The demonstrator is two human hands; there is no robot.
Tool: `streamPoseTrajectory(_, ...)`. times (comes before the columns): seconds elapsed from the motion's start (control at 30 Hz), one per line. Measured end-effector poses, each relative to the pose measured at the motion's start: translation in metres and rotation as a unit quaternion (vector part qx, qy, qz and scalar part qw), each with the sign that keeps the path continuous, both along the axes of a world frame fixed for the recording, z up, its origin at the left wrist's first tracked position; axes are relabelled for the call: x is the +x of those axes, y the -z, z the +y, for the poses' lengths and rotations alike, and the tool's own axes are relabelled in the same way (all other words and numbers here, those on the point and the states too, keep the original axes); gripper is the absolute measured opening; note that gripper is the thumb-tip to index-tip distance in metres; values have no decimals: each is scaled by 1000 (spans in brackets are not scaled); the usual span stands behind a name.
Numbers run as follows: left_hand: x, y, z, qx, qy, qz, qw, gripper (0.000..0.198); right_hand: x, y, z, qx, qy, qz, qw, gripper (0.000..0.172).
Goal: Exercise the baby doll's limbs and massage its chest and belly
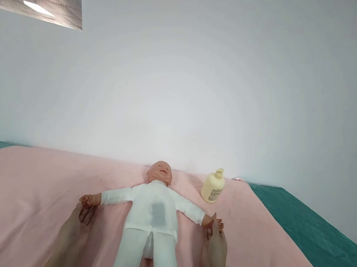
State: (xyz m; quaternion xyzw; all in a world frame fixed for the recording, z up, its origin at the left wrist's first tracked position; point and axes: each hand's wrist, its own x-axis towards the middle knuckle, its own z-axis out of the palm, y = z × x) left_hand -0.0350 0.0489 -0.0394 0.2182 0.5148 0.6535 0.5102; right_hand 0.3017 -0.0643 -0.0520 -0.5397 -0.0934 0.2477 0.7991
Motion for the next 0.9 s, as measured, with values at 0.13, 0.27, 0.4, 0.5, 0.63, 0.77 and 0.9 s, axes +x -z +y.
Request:
streamPoseTrajectory(0.13,-2,4,4,-33,-9,-91,995,16,-5,-5,-1,4,-4,11,1000,45)
streamPoseTrajectory(0.27,1,-11,-9,-20,17,-72,997,24,-14,-19,-5,0,2,-9,1000,46)
streamPoseTrajectory(0.4,15,-35,-33,39,35,36,998,45,-34,-45,-13,-50,18,-104,993,51)
streamPoseTrajectory(0.5,29,-43,-46,83,52,164,982,51,-50,-55,-16,-52,17,-181,982,55)
streamPoseTrajectory(0.63,43,-31,-49,218,82,294,927,43,-63,-40,-16,-17,-46,-306,951,46)
streamPoseTrajectory(0.77,54,-16,-46,394,67,411,819,25,-64,-20,-12,39,-129,-454,881,29)
streamPoseTrajectory(0.9,59,-13,-44,500,106,483,711,21,-61,-18,-9,89,-145,-584,794,32)
